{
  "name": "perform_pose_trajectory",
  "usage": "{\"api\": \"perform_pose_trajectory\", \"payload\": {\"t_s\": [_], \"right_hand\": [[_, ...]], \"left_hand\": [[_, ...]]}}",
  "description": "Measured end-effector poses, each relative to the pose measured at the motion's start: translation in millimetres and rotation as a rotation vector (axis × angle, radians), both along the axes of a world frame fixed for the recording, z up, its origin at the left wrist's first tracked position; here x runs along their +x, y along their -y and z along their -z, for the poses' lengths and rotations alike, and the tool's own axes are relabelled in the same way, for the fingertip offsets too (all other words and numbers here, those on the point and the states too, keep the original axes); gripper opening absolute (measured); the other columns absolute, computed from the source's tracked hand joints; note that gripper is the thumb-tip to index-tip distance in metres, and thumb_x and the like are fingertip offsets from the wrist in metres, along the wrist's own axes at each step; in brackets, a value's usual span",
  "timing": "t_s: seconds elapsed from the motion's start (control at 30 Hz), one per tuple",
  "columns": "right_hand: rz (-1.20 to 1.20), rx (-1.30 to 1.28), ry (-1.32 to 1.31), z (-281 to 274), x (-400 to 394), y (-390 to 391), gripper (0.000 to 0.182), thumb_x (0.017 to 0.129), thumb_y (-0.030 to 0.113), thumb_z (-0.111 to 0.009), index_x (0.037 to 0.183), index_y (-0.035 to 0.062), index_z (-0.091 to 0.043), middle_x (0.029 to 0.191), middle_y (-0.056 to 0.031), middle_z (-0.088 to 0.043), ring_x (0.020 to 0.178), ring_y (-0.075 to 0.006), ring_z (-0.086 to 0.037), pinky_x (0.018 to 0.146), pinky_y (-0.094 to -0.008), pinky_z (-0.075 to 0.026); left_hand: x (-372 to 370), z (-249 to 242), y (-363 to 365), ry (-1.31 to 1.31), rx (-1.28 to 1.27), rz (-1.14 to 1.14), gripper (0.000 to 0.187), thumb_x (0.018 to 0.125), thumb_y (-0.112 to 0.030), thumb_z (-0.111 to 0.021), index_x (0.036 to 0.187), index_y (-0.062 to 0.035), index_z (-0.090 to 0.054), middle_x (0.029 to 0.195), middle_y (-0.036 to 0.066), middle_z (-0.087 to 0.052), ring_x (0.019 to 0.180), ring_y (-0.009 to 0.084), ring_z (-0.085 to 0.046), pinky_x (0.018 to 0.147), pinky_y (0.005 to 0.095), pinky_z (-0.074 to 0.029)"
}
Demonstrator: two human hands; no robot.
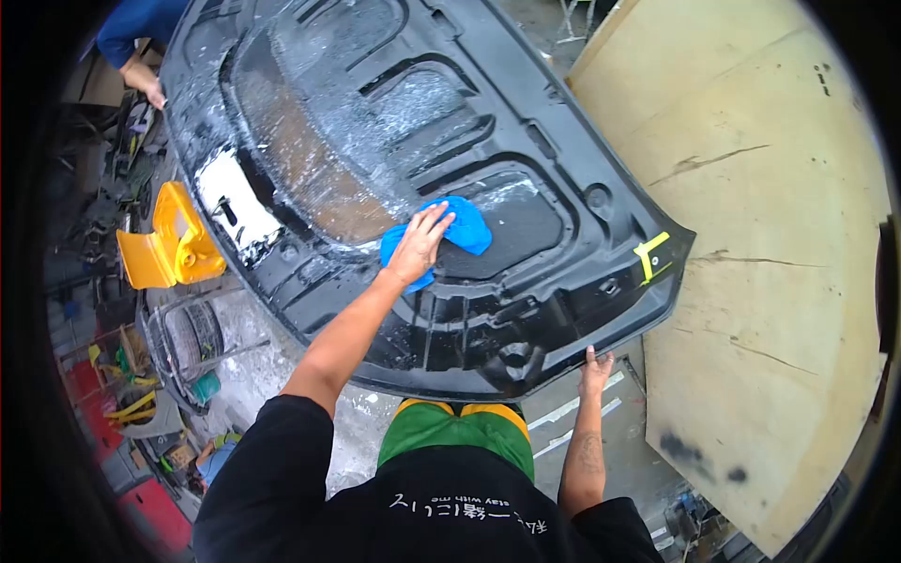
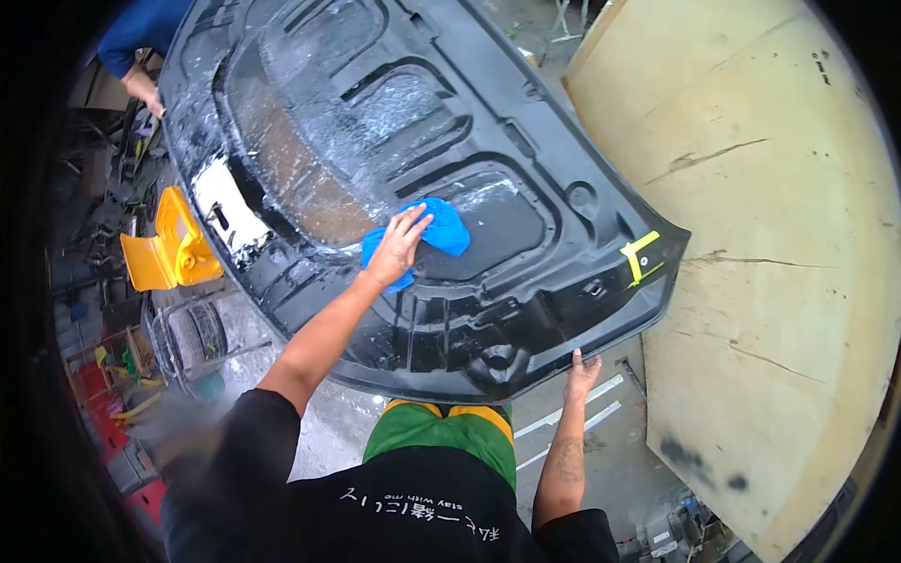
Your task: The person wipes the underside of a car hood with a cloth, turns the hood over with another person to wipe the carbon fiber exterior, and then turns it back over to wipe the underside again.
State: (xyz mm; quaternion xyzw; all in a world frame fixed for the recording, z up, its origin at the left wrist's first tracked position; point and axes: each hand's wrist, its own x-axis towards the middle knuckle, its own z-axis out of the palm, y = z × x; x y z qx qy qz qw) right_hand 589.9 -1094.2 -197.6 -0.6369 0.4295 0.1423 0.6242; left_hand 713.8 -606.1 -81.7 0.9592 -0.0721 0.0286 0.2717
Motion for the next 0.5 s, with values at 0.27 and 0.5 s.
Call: {"api": "perform_pose_trajectory", "payload": {"t_s": [0.27, 0.5], "right_hand": [[0.084, 0.081, 0.039, 14.7, -0.4, -8.1, 0.079, 0.090, 0.022, -0.075, 0.149, 0.0105, -0.025, 0.138, -0.0187, -0.042, 0.117, -0.0285, -0.052, 0.091, -0.0481, -0.046], [0.090, 0.107, 0.014, 11.7, 16.5, -19.3, 0.069, 0.093, 0.020, -0.072, 0.146, 0.0103, -0.029, 0.108, -0.0047, -0.056, 0.099, -0.0167, -0.055, 0.073, -0.0319, -0.046]], "left_hand": [[103.9, 0.6, 94.8, 0.137, 0.075, 0.043, 0.062, 0.083, -0.023, -0.069, 0.141, -0.0128, -0.051, 0.151, 0.015, -0.042, 0.140, 0.0366, -0.039, 0.104, 0.0510, -0.041], [83.6, 9.9, 67.0, -0.047, -0.181, 0.117, 0.047, 0.085, 0.005, -0.054, 0.128, -0.0122, -0.061, 0.143, 0.012, -0.051, 0.137, 0.0325, -0.042, 0.104, 0.0435, -0.042]]}}
